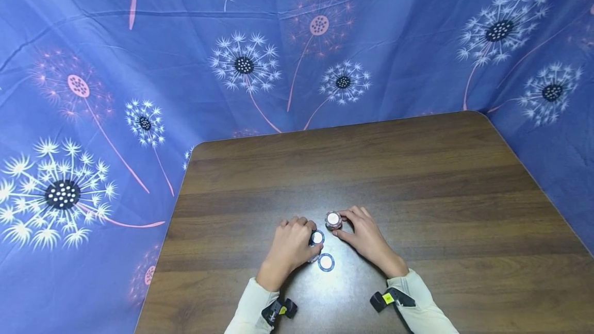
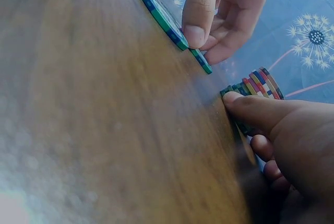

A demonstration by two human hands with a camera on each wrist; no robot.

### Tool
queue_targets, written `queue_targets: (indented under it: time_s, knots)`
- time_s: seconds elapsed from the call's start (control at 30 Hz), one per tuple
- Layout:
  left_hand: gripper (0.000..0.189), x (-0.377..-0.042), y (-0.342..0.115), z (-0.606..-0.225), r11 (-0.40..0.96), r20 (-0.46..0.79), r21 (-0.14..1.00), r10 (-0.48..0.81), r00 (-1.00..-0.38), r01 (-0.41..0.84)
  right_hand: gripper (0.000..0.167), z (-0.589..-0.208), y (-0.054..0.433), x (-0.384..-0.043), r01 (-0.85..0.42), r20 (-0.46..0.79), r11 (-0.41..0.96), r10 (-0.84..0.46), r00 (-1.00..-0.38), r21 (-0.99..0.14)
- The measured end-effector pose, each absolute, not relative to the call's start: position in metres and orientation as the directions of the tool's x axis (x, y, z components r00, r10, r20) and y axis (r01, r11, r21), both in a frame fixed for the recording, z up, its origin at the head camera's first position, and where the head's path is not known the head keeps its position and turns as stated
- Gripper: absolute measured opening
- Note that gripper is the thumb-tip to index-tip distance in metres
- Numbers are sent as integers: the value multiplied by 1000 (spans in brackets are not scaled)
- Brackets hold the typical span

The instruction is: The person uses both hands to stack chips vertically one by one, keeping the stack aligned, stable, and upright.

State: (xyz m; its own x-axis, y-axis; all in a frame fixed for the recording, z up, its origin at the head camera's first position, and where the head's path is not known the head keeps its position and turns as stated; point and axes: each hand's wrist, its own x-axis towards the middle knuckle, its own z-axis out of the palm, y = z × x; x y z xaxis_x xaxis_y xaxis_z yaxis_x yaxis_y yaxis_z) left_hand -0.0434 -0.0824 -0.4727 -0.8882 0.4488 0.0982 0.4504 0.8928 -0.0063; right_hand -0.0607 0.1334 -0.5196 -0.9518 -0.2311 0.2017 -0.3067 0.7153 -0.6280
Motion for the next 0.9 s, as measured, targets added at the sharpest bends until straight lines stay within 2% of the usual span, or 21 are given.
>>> queue_targets:
  time_s: [0.5,0.9]
  knots:
    - [38,-43,-82,-476,880,209,-78,473,-856,468,46,-521,134,-60,-337,233,701,-244,-942,-628]
    - [41,-41,-87,-469,877,206,-11,472,-857,480,45,-521,134,-60,-332,227,702,-242,-943,-630]
